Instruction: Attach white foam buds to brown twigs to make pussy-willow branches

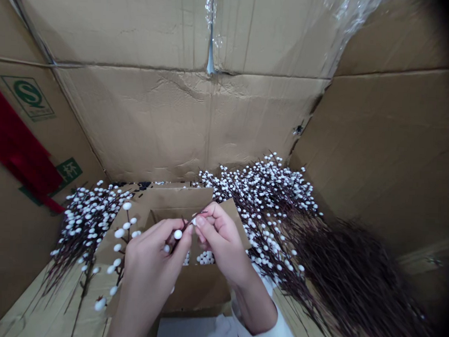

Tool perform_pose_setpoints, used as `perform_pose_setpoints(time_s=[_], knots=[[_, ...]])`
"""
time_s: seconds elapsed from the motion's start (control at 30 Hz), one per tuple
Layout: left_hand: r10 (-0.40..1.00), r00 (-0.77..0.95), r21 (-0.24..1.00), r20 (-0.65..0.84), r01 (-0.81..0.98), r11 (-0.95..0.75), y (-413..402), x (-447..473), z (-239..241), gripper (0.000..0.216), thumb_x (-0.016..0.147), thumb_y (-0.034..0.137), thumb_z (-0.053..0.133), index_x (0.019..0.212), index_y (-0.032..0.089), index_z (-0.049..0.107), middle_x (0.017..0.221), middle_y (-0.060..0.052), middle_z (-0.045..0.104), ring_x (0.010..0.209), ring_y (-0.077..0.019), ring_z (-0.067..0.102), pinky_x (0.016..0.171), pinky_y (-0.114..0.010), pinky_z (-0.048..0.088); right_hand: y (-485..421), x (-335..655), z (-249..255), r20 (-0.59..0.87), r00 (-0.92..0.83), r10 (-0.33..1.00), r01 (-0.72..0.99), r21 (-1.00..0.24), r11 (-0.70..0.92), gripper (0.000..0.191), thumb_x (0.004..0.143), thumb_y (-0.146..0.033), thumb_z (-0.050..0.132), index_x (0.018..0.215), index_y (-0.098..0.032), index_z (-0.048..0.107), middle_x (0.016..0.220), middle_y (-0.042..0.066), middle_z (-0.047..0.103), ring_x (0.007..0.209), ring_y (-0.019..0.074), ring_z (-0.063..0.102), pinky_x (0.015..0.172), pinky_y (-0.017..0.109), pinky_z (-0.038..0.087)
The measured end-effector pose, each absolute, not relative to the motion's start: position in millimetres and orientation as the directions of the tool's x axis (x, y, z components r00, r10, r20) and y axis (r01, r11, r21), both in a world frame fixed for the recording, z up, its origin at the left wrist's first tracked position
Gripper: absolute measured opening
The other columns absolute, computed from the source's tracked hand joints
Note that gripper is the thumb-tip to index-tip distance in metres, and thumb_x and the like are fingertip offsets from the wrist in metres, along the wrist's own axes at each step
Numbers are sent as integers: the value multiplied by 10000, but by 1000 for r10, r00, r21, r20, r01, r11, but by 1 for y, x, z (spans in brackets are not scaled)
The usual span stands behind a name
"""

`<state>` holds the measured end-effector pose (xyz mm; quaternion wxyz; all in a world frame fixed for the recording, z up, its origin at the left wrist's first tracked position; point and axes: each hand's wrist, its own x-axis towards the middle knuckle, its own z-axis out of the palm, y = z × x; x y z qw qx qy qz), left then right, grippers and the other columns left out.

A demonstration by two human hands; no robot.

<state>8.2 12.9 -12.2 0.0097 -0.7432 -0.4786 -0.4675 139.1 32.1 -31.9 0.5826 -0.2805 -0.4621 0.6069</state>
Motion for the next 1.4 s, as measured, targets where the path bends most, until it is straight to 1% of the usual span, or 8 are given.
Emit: perform_pose_setpoints(time_s=[0.37,0.5,0.63,0.73,0.87,1.13,1.27,1.4], knots=[[707,108,443,699,711,-546,14,8,-15,94,838,187,630,751,194,664,627,36,692,486,-96,588,489,-181,427,33,138,-33,202,-140,969,-415,-901,128,317,795,-458,688,744,-215,490,553,-93,440,480,72,332,461,206,258],[747,69,537,662,651,-537,16,8,-14,123,834,211,620,713,204,646,586,48,642,475,-97,539,490,-190,426,32,135,-34,195,-118,974,-464,-878,120,300,780,-437,721,753,-200,540,572,-83,475,478,61,350,448,181,268],[891,-18,763,453,524,-377,18,8,-13,117,836,309,615,768,218,641,599,50,578,495,-111,518,481,-210,450,30,133,-30,104,-107,989,-649,-761,9,230,752,-349,757,798,-174,616,561,-87,484,448,35,310,405,136,240],[942,-113,897,316,360,-257,19,8,-11,160,797,367,639,860,226,598,725,39,590,501,-102,508,432,-201,455,31,137,-24,-24,-102,995,-818,-567,-97,78,771,-165,679,839,-147,645,605,-60,548,458,30,392,426,124,340],[959,-144,957,243,199,-213,20,8,-11,249,736,357,671,902,239,529,791,47,568,441,-73,481,354,-177,427,36,143,-18,-225,-114,968,-921,-341,-188,266,741,69,474,825,-129,630,678,-10,619,545,58,576,533,145,491],[976,-23,949,216,240,-204,19,7,-11,311,819,433,637,1060,237,627,1058,-24,620,434,-36,467,375,-181,430,38,143,-14,-310,-80,947,-908,-369,-198,250,895,51,431,911,-131,602,887,80,734,771,112,733,759,202,605],[976,-71,958,205,218,-186,19,7,-9,342,845,532,600,951,214,671,994,-27,621,454,-56,476,368,-184,421,39,146,-17,-333,-133,933,-914,-323,-246,382,815,107,367,1003,-151,576,1001,77,724,899,144,739,826,277,612],[973,-58,967,223,143,-213,22,5,-13,285,851,482,623,838,206,695,901,-19,632,553,-103,566,483,-209,493,43,149,-21,-329,-177,927,-924,-269,-272,381,827,99,364,963,-177,587,1020,58,730,931,142,733,835,319,612]])
